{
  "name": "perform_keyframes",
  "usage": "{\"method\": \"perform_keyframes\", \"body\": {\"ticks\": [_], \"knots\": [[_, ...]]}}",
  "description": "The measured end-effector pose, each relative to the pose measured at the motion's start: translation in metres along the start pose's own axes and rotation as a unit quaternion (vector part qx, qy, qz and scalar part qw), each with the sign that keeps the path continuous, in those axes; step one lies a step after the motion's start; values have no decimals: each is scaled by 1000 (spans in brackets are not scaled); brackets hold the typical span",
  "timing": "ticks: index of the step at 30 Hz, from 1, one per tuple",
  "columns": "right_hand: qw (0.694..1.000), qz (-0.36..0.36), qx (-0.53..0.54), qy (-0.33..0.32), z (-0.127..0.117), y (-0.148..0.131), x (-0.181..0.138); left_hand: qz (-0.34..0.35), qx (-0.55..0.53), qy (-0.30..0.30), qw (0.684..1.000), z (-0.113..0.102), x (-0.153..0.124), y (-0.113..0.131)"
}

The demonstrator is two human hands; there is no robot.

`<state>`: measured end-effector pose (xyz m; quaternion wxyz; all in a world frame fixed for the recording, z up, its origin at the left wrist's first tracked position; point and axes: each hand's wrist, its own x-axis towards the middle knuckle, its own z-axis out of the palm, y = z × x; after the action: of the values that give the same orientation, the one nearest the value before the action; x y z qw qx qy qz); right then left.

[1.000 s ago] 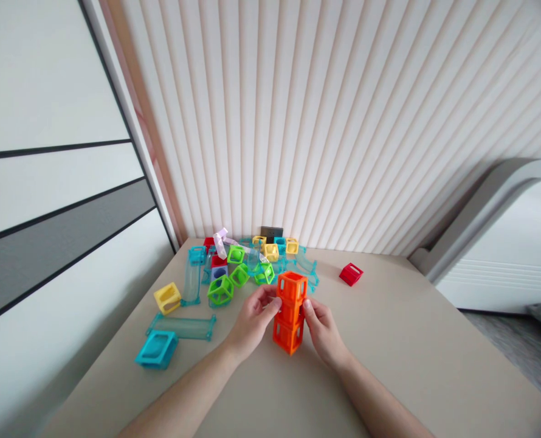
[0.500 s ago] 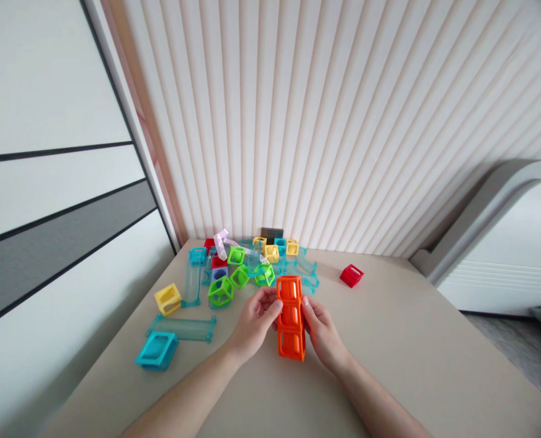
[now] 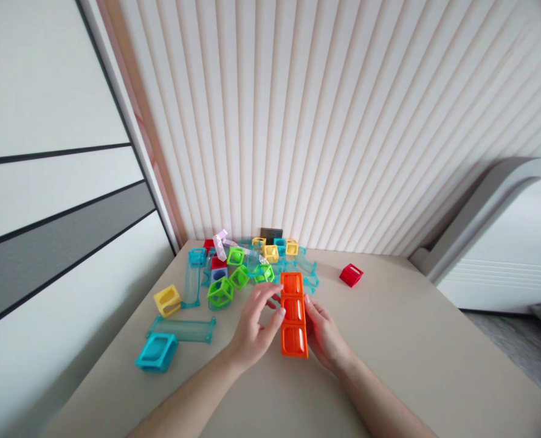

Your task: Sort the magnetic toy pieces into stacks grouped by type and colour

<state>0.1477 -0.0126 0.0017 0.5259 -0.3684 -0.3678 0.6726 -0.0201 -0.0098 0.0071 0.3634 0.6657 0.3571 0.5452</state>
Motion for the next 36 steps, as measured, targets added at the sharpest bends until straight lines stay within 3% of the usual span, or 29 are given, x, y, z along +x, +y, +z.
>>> {"method": "perform_keyframes", "body": {"ticks": [4, 8, 13, 21, 27, 36], "knots": [[1000, 10, 12, 0, 0, -1, 0, 45, 52, -40, 997, -1, -2, -1], [1000, 10, 21, 10, 0, -1, 2, 59, 84, -14, 995, -1, 2, -4], [1000, -25, 9, 4, 0, -5, 1, 20, 54, 19, 998, -4, 7, -4], [997, -39, -20, -66, 2, -9, -1, -85, -26, -21, 996, 1, 3, -4], [994, -42, -33, -96, 2, -7, 0, -137, -86, 10, 987, 1, 7, 2], [996, -51, -41, -61, -8, 3, 7, -165, -108, 2, 980, 4, 6, 3]]}}
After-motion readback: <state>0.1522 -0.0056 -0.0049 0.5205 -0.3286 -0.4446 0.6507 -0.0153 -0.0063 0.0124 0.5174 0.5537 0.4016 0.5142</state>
